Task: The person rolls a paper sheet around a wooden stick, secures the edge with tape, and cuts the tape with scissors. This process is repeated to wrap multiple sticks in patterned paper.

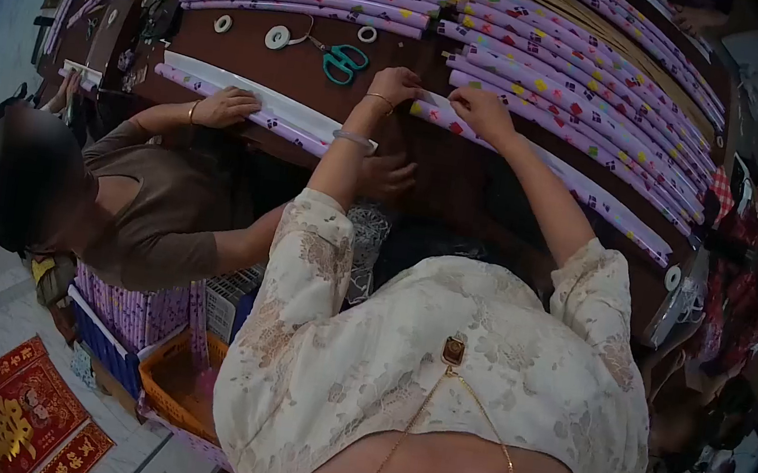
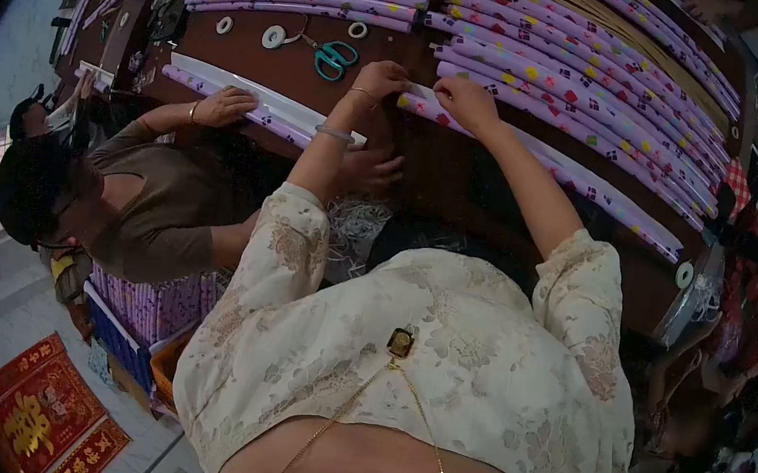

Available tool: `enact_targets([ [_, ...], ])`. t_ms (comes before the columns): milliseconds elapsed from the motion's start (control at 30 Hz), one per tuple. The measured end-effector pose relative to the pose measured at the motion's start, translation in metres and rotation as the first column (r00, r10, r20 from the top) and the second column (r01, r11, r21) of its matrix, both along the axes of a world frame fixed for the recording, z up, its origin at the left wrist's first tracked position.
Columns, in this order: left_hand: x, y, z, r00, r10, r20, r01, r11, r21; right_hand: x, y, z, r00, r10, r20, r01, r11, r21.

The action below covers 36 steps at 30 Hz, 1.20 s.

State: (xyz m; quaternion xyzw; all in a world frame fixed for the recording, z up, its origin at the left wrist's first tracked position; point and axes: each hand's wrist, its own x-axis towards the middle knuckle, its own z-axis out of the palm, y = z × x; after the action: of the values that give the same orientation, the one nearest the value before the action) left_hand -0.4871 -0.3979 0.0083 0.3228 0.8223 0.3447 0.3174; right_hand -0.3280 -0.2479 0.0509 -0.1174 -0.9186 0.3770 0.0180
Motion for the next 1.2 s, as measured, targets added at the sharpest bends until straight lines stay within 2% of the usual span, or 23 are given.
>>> enact_targets([
  [133, -0.007, -0.002, -0.011, 0.993, -0.056, 0.104, 0.051, 0.998, 0.043, -0.033, -0.017, -0.027, 0.996, 0.089, -0.024, -0.090, 0.996, -0.017],
  [200, -0.011, 0.000, -0.020, 0.971, -0.049, 0.234, 0.024, 0.994, 0.111, -0.043, -0.023, -0.032, 0.998, 0.051, -0.048, -0.045, 0.991, 0.124],
  [233, -0.012, 0.002, -0.024, 0.963, -0.058, 0.262, 0.019, 0.989, 0.149, -0.047, -0.024, -0.034, 0.997, 0.057, -0.044, -0.051, 0.991, 0.123],
  [333, -0.020, 0.004, -0.030, 0.965, -0.124, 0.231, 0.101, 0.989, 0.109, -0.048, -0.027, -0.039, 1.000, -0.006, -0.011, 0.007, 0.993, 0.114],
  [400, -0.020, 0.003, -0.031, 0.959, -0.112, 0.261, 0.080, 0.988, 0.129, -0.049, -0.026, -0.038, 0.997, -0.008, -0.073, 0.015, 0.995, 0.101],
  [500, -0.021, 0.001, -0.028, 0.948, -0.104, 0.301, 0.060, 0.987, 0.152, -0.051, -0.028, -0.033, 0.997, -0.064, -0.039, 0.067, 0.993, 0.096],
  [633, -0.024, 0.002, -0.023, 0.918, -0.138, 0.373, 0.073, 0.980, 0.183, -0.053, -0.028, -0.033, 0.998, -0.060, -0.009, 0.060, 0.993, 0.098],
  [733, -0.021, 0.002, -0.014, 0.930, -0.093, 0.356, 0.056, 0.992, 0.112, -0.055, -0.027, -0.034, 0.998, -0.041, 0.041, 0.036, 0.994, 0.105],
  [867, -0.018, 0.002, -0.008, 0.943, -0.085, 0.323, 0.048, 0.991, 0.122, -0.057, -0.029, -0.032, 0.998, -0.038, 0.047, 0.032, 0.991, 0.128],
  [1033, -0.022, 0.001, 0.005, 0.890, -0.118, 0.441, 0.074, 0.991, 0.115, -0.062, -0.028, -0.030, 0.996, -0.023, 0.084, 0.011, 0.990, 0.139],
  [1100, -0.025, 0.002, 0.001, 0.869, -0.129, 0.478, 0.072, 0.988, 0.135, -0.065, -0.029, -0.030, 0.983, -0.028, 0.182, -0.003, 0.986, 0.166],
  [1200, -0.026, 0.004, -0.003, 0.847, -0.148, 0.511, 0.089, 0.986, 0.138, -0.065, -0.030, -0.031, 0.989, -0.063, 0.130, 0.043, 0.988, 0.148],
])
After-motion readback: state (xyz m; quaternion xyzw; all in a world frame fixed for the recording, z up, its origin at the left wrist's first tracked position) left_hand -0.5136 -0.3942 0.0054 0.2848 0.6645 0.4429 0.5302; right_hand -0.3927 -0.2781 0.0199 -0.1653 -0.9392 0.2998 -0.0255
